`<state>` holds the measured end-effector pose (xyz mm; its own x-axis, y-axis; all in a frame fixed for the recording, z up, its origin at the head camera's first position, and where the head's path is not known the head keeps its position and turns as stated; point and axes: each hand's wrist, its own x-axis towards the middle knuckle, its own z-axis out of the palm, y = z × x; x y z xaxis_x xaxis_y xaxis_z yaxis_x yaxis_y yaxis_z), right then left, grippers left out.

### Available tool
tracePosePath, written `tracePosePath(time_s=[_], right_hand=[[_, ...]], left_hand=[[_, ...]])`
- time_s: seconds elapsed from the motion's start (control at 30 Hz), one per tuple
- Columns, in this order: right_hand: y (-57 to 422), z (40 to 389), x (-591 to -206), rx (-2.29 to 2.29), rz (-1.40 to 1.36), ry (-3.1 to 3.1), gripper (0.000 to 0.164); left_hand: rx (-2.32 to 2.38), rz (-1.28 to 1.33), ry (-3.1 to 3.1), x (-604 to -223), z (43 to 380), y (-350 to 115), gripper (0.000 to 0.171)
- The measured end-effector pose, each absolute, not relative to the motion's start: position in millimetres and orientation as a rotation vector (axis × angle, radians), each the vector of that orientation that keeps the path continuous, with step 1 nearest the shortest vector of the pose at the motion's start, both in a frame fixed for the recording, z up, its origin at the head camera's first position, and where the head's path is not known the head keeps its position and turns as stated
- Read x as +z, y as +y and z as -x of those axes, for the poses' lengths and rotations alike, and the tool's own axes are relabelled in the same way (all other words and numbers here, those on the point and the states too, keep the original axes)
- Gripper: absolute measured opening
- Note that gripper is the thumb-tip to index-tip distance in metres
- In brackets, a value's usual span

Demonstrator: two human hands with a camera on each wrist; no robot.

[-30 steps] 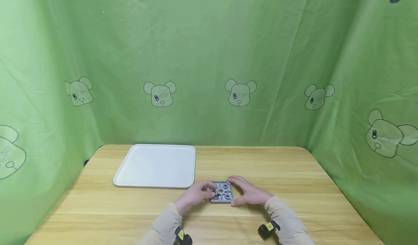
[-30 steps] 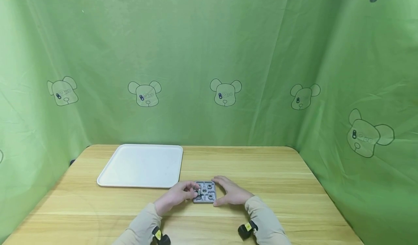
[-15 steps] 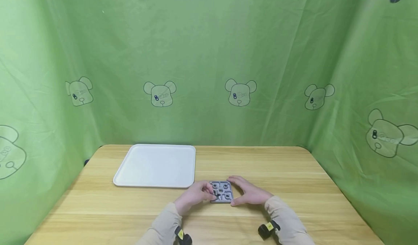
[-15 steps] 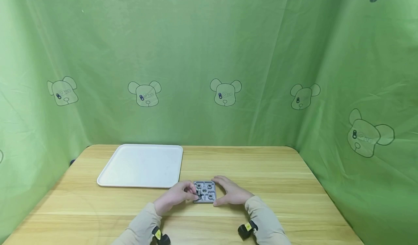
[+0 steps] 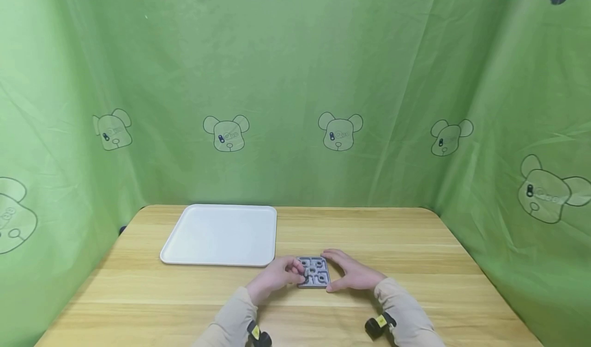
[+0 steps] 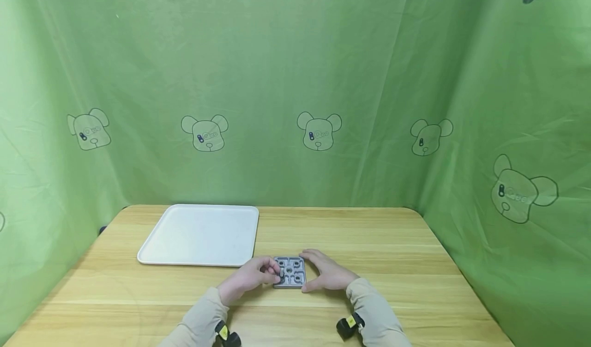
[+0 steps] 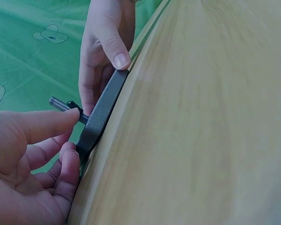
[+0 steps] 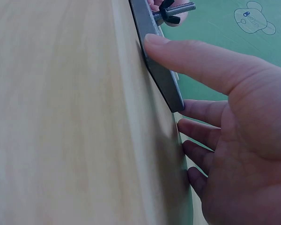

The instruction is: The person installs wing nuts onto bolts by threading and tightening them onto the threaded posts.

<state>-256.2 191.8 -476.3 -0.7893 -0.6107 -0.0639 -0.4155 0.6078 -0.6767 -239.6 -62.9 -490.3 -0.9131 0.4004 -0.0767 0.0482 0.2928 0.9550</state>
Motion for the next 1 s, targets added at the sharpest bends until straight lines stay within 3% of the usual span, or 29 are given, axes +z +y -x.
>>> tracePosePath(time_s=[1.0], right_hand=[[192.6,259.2,-483.0,-0.980,0.812,2.538,0.096]], left_hand=[[1.602,-0.426,2.323,-492.5,239.7,-61.9,0.013]])
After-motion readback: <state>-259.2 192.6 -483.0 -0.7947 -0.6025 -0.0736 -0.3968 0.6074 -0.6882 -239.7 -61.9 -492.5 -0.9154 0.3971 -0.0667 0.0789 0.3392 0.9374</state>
